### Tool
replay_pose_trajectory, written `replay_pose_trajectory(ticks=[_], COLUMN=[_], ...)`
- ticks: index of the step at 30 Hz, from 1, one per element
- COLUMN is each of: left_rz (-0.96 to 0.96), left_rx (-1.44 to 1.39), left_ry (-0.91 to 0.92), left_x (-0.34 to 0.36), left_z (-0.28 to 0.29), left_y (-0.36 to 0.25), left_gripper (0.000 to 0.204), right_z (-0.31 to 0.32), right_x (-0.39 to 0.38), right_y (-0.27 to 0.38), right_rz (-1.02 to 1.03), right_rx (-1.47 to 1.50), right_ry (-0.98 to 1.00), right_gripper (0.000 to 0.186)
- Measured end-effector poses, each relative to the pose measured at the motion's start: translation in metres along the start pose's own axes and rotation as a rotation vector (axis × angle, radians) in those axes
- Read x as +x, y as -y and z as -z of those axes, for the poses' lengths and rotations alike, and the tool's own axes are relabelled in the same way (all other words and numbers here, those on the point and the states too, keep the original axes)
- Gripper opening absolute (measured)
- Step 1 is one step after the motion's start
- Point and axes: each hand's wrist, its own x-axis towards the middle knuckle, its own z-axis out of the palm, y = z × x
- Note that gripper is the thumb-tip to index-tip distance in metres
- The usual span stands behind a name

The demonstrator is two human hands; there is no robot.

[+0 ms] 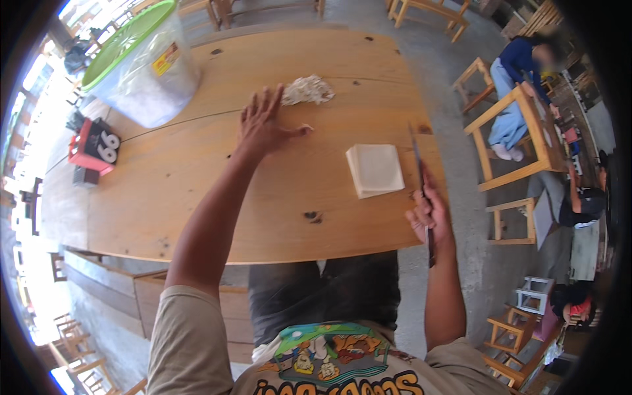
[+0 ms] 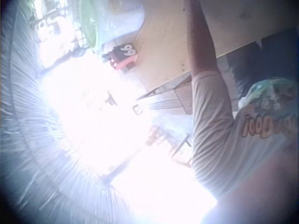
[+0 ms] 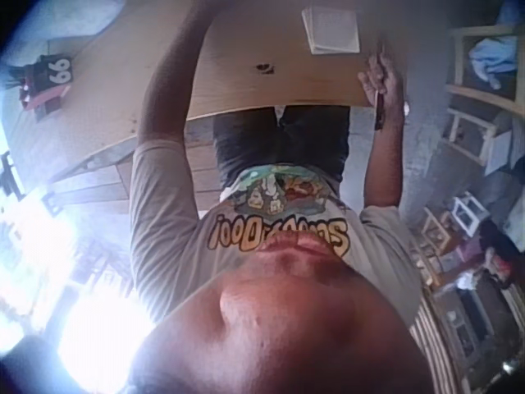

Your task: The person uses a knife to cut a stack of white rectangular sheets into thin strips on a wooden table. They repeatedly slice the material, separating the strips and arranging them on the table surface.

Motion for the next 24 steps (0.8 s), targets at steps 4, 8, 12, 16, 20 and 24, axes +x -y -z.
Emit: replay_pose_trajectory(ticks=[4,8,12,16,20,24], left_rz=[0.069,-0.062,-0.15,-0.156,-0.391,-0.564], left_rx=[0.051,0.041,-0.287,-0.37,-0.281,-0.123], left_ry=[-0.032,-0.079,-0.067,-0.118,-0.226,-0.118], left_x=[0.046,0.078,0.102,0.097,0.047,-0.056], left_z=[-0.009,-0.015,-0.02,-0.024,-0.027,-0.041], left_y=[-0.001,0.005,0.022,0.036,-0.005,-0.087], left_gripper=[0.137,0.113,0.091,0.083,0.089,0.106], right_z=[0.003,0.007,0.006,0.001,0.002,0.005], right_x=[0.004,0.005,0.007,0.008,0.005,0.007], right_y=[0.005,0.006,0.009,0.008,0.007,0.011], right_rz=[-0.023,-0.067,-0.098,-0.086,-0.094,-0.095], right_rx=[0.102,0.088,0.114,0.124,0.135,0.155], right_ry=[0.132,0.101,0.102,0.126,0.144,0.182], right_gripper=[0.067,0.063,0.062,0.062,0.059,0.056])
